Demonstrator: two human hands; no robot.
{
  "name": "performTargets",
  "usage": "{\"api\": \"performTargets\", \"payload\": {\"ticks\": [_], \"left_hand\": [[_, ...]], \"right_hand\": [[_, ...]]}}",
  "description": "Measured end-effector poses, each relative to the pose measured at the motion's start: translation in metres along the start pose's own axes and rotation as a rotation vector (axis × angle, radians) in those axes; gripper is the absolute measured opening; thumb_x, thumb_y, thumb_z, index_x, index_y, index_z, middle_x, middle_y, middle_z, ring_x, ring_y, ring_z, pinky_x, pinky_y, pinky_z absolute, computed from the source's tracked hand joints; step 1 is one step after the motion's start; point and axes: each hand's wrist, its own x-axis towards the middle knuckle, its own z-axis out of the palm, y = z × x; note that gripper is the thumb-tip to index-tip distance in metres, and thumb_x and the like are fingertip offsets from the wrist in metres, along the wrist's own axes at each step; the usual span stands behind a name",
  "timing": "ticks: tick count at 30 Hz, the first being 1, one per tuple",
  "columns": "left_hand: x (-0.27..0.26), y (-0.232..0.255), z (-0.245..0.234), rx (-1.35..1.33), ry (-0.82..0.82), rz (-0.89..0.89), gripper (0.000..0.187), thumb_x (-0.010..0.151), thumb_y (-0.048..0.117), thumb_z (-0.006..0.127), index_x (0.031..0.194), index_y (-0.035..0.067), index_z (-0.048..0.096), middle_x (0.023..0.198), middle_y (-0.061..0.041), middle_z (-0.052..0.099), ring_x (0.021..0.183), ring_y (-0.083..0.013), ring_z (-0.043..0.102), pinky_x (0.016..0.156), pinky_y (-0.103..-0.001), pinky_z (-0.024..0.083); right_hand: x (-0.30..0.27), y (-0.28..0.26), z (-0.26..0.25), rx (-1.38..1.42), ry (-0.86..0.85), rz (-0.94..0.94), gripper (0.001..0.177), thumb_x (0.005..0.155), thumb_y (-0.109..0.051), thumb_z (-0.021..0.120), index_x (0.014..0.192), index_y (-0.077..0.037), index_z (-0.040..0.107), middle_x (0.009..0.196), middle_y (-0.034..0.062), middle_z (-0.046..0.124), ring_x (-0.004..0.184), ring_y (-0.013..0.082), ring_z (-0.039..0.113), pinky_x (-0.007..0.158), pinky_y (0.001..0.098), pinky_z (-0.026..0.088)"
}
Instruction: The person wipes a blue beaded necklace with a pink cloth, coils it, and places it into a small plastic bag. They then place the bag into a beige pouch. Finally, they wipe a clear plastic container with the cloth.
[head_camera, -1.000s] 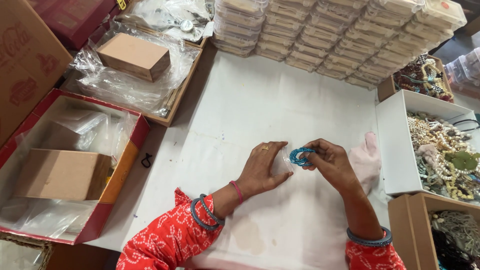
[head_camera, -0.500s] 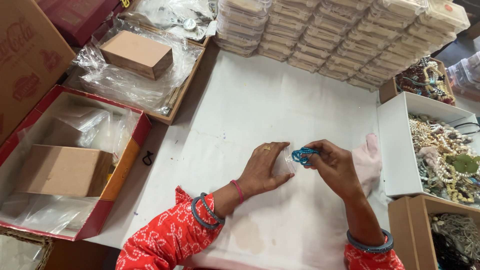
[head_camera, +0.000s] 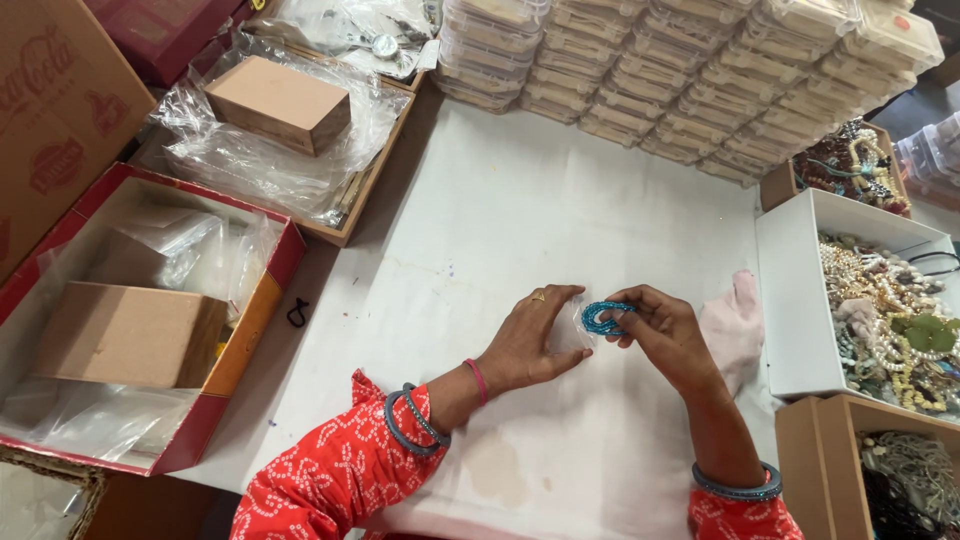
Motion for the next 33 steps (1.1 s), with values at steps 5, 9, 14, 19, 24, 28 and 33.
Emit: {"api": "performTargets", "payload": {"ticks": [5, 9, 14, 19, 24, 28, 33], "left_hand": [[0.0, 0.0, 0.001, 0.006, -0.009, -0.007, 0.076, 0.081, 0.03, 0.078, 0.145, 0.004, 0.046, 0.133, -0.019, 0.06, 0.125, -0.037, 0.057, 0.107, -0.047, 0.045], [0.0, 0.0, 0.0, 0.03, -0.026, -0.014, 0.076, 0.081, 0.031, 0.078, 0.144, 0.004, 0.047, 0.132, -0.019, 0.06, 0.125, -0.0364, 0.057, 0.109, -0.047, 0.043], [-0.001, 0.002, -0.001, 0.033, -0.027, -0.004, 0.074, 0.081, 0.031, 0.077, 0.143, 0.004, 0.048, 0.131, -0.018, 0.062, 0.123, -0.0358, 0.058, 0.11, -0.047, 0.042], [-0.001, 0.003, -0.002, 0.031, -0.014, -0.01, 0.073, 0.081, 0.032, 0.077, 0.143, 0.005, 0.048, 0.128, -0.018, 0.062, 0.122, -0.036, 0.059, 0.109, -0.047, 0.042], [-0.001, 0.004, -0.002, 0.028, -0.047, -0.02, 0.073, 0.081, 0.032, 0.077, 0.143, 0.005, 0.049, 0.127, -0.018, 0.062, 0.121, -0.0363, 0.059, 0.11, -0.047, 0.042], [-0.002, 0.001, 0.0, 0.042, -0.032, 0.014, 0.073, 0.081, 0.031, 0.077, 0.143, 0.005, 0.048, 0.129, -0.018, 0.062, 0.125, -0.0368, 0.057, 0.11, -0.048, 0.041], [-0.002, 0.001, 0.0, 0.041, -0.037, 0.026, 0.071, 0.084, 0.032, 0.076, 0.143, 0.005, 0.048, 0.129, -0.018, 0.062, 0.125, -0.0366, 0.057, 0.11, -0.048, 0.04]], "right_hand": [[-0.003, -0.003, 0.001, -0.047, 0.019, 0.017, 0.023, 0.097, -0.007, 0.064, 0.116, 0.005, 0.068, 0.094, 0.0092, 0.076, 0.078, 0.0128, 0.072, 0.063, 0.0261, 0.057], [-0.011, -0.022, 0.011, -0.138, 0.044, 0.03, 0.026, 0.095, -0.011, 0.068, 0.116, 0.002, 0.07, 0.089, 0.0077, 0.077, 0.077, 0.0097, 0.072, 0.063, 0.0237, 0.057], [-0.013, -0.036, 0.016, -0.34, 0.111, 0.077, 0.024, 0.092, -0.012, 0.07, 0.112, 0.001, 0.072, 0.08, 0.0071, 0.077, 0.071, 0.009, 0.072, 0.059, 0.0246, 0.056], [-0.015, -0.037, 0.019, -0.347, 0.093, 0.031, 0.023, 0.092, -0.011, 0.07, 0.111, 0.002, 0.072, 0.079, 0.0067, 0.075, 0.07, 0.0081, 0.069, 0.06, 0.0237, 0.056], [-0.015, -0.042, 0.02, -0.428, 0.044, 0.019, 0.023, 0.091, -0.012, 0.069, 0.11, 0.001, 0.072, 0.078, 0.0064, 0.076, 0.068, 0.0086, 0.07, 0.06, 0.0246, 0.056], [-0.013, -0.047, 0.023, -0.475, 0.011, 0.043, 0.021, 0.093, -0.012, 0.067, 0.108, 0.0, 0.074, 0.077, 0.0089, 0.075, 0.067, 0.0112, 0.068, 0.06, 0.0264, 0.055], [-0.011, -0.049, 0.029, -0.414, -0.033, 0.105, 0.024, 0.092, -0.016, 0.069, 0.112, -0.002, 0.071, 0.082, 0.0063, 0.076, 0.068, 0.0108, 0.072, 0.06, 0.026, 0.058]]}}
